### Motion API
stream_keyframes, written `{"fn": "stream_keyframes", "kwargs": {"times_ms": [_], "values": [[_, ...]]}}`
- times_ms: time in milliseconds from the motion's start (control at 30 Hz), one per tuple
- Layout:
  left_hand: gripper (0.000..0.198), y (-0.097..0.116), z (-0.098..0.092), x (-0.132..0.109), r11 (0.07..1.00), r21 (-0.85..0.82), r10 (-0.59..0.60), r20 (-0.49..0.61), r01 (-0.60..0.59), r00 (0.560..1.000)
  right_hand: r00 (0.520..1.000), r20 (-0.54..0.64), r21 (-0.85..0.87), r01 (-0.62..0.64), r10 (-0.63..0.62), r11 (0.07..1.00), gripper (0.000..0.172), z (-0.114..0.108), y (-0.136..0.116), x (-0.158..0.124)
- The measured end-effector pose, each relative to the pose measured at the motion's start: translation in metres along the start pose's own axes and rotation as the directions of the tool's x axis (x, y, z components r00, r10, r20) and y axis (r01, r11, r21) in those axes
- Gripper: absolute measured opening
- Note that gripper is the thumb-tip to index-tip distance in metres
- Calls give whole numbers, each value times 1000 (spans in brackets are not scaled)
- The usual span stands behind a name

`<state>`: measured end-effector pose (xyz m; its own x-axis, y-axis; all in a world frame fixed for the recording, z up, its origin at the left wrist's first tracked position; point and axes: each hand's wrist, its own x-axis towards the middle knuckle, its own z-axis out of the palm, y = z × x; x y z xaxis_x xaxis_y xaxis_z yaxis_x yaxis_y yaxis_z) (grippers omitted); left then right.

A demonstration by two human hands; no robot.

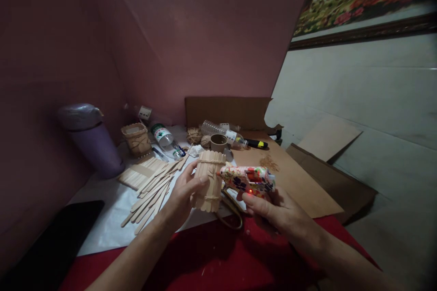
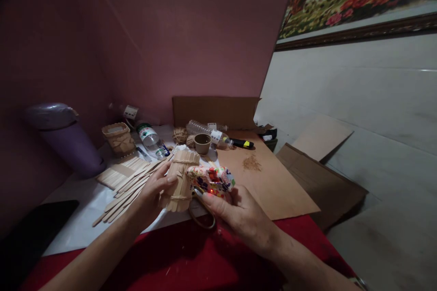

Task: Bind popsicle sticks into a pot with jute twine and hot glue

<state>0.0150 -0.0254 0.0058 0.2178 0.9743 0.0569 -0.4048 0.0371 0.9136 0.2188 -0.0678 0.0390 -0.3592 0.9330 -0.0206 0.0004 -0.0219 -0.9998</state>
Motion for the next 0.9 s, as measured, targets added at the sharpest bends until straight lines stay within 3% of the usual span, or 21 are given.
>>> {"fn": "stream_keyframes", "kwargs": {"times_ms": [900], "values": [[62, 1, 2, 1, 1000, -1, -1, -12, 1, 1000, 999, -54, 44, 0, 2, 999, 32, 1, -3, 2]]}}
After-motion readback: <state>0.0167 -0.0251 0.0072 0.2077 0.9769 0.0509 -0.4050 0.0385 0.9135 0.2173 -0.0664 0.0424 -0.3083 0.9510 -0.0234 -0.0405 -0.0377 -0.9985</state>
